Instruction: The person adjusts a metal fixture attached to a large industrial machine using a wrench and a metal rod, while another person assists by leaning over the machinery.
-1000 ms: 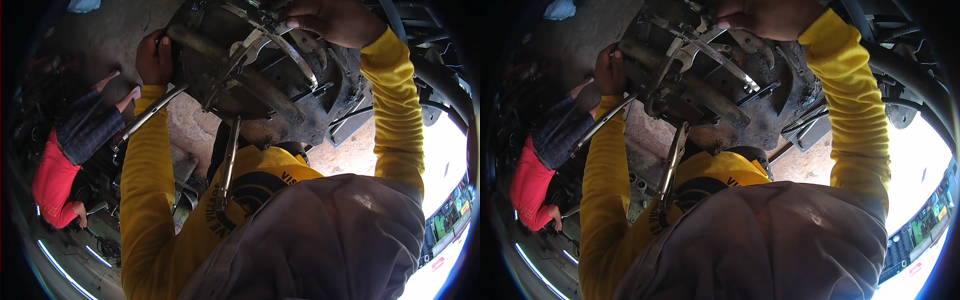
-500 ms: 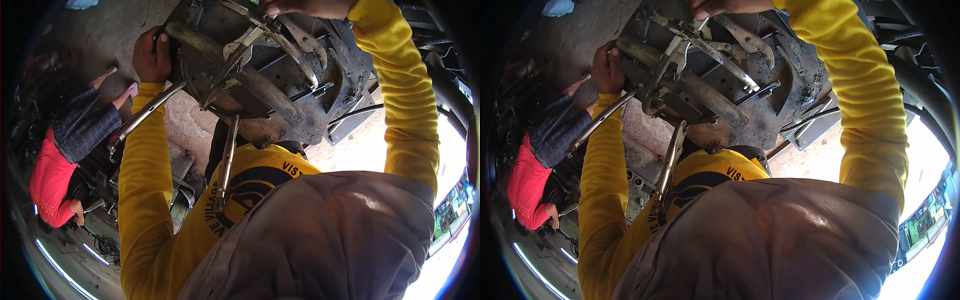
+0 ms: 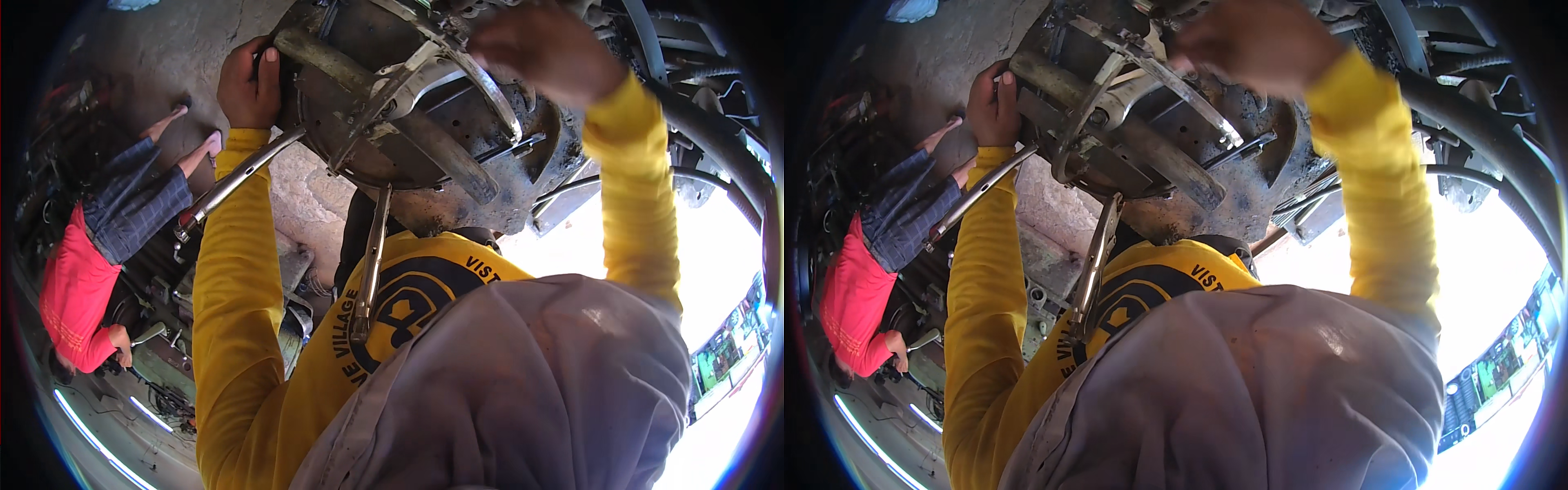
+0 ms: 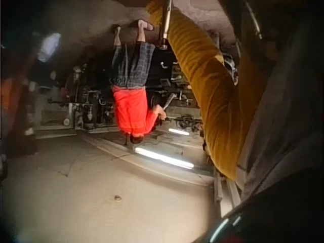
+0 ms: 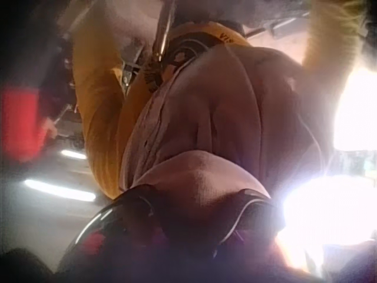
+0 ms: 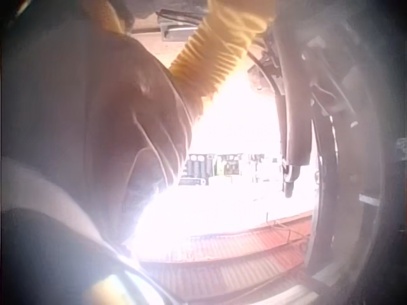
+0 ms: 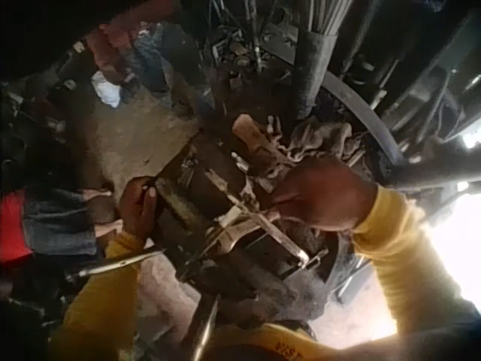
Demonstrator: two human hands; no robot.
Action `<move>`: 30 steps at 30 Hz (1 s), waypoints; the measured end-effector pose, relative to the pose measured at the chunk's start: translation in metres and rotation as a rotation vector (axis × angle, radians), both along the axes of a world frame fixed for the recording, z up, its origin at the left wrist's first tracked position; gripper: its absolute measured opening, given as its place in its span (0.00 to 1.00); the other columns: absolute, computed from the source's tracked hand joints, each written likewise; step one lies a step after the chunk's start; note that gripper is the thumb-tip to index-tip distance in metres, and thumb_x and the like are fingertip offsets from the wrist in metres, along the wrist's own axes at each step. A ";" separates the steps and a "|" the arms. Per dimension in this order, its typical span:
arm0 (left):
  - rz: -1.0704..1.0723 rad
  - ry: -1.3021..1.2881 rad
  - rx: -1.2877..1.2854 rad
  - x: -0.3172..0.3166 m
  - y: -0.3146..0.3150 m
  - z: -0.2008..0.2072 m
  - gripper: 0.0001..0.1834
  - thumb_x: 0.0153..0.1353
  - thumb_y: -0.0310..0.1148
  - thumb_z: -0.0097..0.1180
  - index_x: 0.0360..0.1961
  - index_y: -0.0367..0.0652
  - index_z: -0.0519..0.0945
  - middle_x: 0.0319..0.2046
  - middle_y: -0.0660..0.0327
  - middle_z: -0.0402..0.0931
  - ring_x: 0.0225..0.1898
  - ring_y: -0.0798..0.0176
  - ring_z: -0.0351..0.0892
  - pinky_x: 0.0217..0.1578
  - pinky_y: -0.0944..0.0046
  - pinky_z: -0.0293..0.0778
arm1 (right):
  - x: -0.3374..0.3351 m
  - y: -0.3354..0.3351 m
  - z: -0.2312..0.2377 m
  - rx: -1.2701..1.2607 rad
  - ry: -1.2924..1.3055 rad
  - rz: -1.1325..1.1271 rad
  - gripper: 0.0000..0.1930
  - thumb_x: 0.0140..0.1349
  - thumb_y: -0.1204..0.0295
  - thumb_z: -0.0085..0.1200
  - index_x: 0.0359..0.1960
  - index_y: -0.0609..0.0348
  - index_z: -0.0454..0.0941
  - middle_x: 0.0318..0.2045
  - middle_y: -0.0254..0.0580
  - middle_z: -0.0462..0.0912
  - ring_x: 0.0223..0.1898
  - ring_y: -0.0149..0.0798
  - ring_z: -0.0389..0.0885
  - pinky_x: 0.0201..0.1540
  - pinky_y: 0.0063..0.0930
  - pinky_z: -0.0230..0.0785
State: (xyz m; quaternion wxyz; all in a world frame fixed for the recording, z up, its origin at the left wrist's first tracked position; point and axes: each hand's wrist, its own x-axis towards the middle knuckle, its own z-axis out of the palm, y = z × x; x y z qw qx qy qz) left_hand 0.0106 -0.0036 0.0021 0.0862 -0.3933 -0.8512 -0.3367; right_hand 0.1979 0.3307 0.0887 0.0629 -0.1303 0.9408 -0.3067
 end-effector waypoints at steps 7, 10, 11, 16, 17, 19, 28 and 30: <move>-0.021 0.022 -0.017 0.000 -0.001 -0.002 0.14 0.68 0.39 0.54 0.46 0.39 0.82 0.40 0.52 0.82 0.42 0.52 0.81 0.45 0.59 0.74 | 0.057 -0.016 -0.013 -0.136 0.021 -0.277 0.10 0.62 0.66 0.58 0.43 0.48 0.87 0.37 0.39 0.86 0.38 0.44 0.84 0.43 0.37 0.77; -0.024 0.011 -0.032 -0.001 0.002 0.000 0.15 0.69 0.37 0.54 0.47 0.38 0.81 0.41 0.52 0.82 0.42 0.54 0.81 0.46 0.60 0.74 | 0.044 0.018 -0.015 -0.165 0.083 -0.117 0.09 0.63 0.66 0.58 0.42 0.49 0.87 0.37 0.38 0.86 0.39 0.44 0.84 0.45 0.38 0.77; -0.029 0.003 -0.022 0.000 0.005 -0.001 0.15 0.69 0.37 0.54 0.47 0.38 0.81 0.41 0.52 0.82 0.42 0.54 0.81 0.46 0.59 0.74 | 0.041 0.029 -0.011 -0.149 0.037 -0.083 0.10 0.62 0.74 0.61 0.44 0.60 0.84 0.35 0.48 0.86 0.34 0.45 0.84 0.41 0.35 0.75; -0.013 0.014 -0.018 -0.001 0.001 -0.001 0.15 0.68 0.40 0.54 0.46 0.40 0.82 0.40 0.53 0.82 0.42 0.52 0.81 0.45 0.59 0.74 | 0.005 0.025 -0.006 -0.232 0.240 -0.016 0.08 0.61 0.69 0.61 0.36 0.59 0.87 0.30 0.45 0.86 0.31 0.43 0.82 0.38 0.39 0.73; -0.011 -0.003 -0.039 -0.001 -0.001 -0.001 0.16 0.68 0.40 0.54 0.47 0.39 0.81 0.42 0.52 0.82 0.43 0.54 0.81 0.46 0.59 0.74 | -0.004 0.026 -0.003 -0.170 0.248 0.065 0.08 0.62 0.69 0.61 0.36 0.59 0.87 0.30 0.45 0.86 0.31 0.44 0.81 0.39 0.39 0.72; -0.015 -0.008 -0.043 -0.002 -0.001 -0.002 0.16 0.68 0.40 0.54 0.47 0.39 0.81 0.42 0.52 0.82 0.43 0.54 0.81 0.47 0.59 0.74 | -0.020 0.027 -0.001 -0.108 0.252 0.144 0.08 0.62 0.69 0.60 0.36 0.59 0.87 0.30 0.44 0.86 0.31 0.44 0.81 0.41 0.40 0.72; -0.025 0.026 -0.009 0.001 0.006 0.000 0.15 0.68 0.41 0.52 0.44 0.43 0.82 0.38 0.54 0.81 0.41 0.49 0.81 0.44 0.57 0.74 | -0.077 0.026 0.010 -0.006 0.306 0.396 0.10 0.65 0.67 0.56 0.39 0.57 0.87 0.34 0.41 0.87 0.36 0.47 0.81 0.44 0.40 0.71; -0.031 0.025 -0.003 -0.001 0.004 -0.001 0.15 0.68 0.41 0.52 0.44 0.42 0.82 0.37 0.54 0.81 0.41 0.49 0.81 0.44 0.57 0.74 | -0.096 0.010 0.014 -0.083 -0.002 0.330 0.11 0.66 0.66 0.54 0.40 0.57 0.87 0.34 0.42 0.87 0.35 0.48 0.82 0.43 0.39 0.72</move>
